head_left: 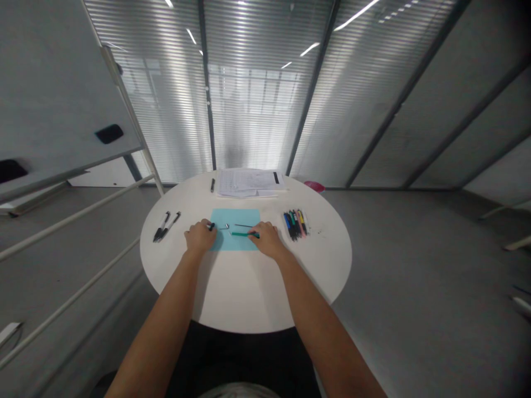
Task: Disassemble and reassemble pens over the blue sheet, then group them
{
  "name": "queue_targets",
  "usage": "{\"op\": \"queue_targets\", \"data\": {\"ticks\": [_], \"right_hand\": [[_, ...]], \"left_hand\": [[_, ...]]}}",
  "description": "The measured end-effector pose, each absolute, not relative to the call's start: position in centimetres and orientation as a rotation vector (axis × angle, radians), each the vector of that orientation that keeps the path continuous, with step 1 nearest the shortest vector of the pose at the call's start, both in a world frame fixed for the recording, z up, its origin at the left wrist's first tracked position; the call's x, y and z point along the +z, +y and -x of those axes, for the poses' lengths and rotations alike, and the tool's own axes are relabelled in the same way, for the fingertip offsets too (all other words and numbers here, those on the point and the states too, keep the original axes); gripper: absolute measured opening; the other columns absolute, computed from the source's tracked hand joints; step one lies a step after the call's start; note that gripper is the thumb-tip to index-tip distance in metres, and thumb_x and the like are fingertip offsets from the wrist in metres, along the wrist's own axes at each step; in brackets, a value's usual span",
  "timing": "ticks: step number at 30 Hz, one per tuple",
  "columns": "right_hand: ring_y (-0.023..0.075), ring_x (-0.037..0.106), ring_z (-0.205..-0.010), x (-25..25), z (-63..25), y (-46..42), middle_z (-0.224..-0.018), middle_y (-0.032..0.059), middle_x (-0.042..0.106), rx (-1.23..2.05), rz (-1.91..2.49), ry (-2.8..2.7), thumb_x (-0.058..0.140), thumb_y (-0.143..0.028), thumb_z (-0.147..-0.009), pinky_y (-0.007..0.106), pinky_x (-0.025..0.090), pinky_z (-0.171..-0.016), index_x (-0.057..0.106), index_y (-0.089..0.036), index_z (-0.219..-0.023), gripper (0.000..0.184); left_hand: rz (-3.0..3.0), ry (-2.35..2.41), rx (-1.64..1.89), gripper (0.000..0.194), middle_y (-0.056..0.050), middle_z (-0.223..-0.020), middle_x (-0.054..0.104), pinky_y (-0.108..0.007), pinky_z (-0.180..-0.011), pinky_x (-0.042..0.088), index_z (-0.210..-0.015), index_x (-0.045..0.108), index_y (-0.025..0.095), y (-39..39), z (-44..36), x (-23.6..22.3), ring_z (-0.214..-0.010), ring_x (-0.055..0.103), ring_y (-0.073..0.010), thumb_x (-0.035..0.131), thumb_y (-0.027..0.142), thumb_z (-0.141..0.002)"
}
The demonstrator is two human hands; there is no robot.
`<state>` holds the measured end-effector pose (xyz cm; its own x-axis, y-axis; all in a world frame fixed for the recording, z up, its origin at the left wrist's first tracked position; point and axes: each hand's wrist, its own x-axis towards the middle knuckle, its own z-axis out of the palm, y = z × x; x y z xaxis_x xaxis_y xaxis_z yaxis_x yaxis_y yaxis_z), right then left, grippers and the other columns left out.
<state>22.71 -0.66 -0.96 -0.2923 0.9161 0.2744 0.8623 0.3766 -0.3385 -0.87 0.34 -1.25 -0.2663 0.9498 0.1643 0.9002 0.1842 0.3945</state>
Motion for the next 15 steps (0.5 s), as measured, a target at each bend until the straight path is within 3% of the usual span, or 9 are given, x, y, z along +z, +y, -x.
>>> {"op": "queue_targets", "data": {"ticks": [4, 8, 11, 15], "right_hand": [[0.0203, 0.053, -0.097, -1.6, -22.9, -0.1, -0.095, 0.0031, 0.066, 0.285, 1.491, -2.077, 0.059, -0.030, -0.084, 0.034, 0.035, -0.085, 0.066, -0.025, -0.094, 0.014], [0.0141, 0.057, -0.076, -2.3, -22.8, 0.9, -0.084, 0.0006, 0.063, 0.597, 1.319, -1.792, 0.049, -0.029, -0.086, 0.028, 0.043, -0.073, 0.056, -0.022, -0.109, 0.024], [0.0100, 0.052, -0.057, -2.3, -22.4, 1.3, -0.075, -0.0035, 0.056, 0.873, 1.156, -1.595, 0.047, -0.031, -0.084, 0.023, 0.042, -0.057, 0.048, -0.023, -0.117, 0.034], [0.0061, 0.047, -0.051, -1.5, -21.9, 0.9, -0.078, -0.0037, 0.052, 1.066, 1.059, -1.519, 0.056, -0.033, -0.076, 0.019, 0.037, -0.047, 0.057, -0.024, -0.108, 0.033]], "left_hand": [[-1.742, 2.160, 0.988, 0.033, -0.010, -0.093, 0.068, -0.037, -0.079, 0.043, -0.102, 0.065, 0.020, 1.0, 1.0, -1.6, -0.089, 0.060, -0.0250, 0.050, 0.037, -0.078], [-1.533, 1.686, 1.388, 0.035, -0.006, -0.081, 0.066, -0.027, -0.064, 0.042, -0.101, 0.067, 0.016, 1.3, -0.2, -1.3, -0.066, 0.056, -0.0149, 0.053, 0.038, -0.077], [-1.283, 1.382, 1.480, 0.038, -0.002, -0.068, 0.059, -0.024, -0.054, 0.038, -0.101, 0.067, 0.013, 1.0, -1.4, -0.9, -0.052, 0.047, -0.0100, 0.056, 0.038, -0.074], [-1.204, 1.201, 1.444, 0.036, 0.002, -0.059, 0.049, -0.022, -0.048, 0.034, -0.094, 0.068, 0.012, 0.5, -2.4, -0.7, -0.048, 0.042, -0.0078, 0.054, 0.040, -0.075]]}}
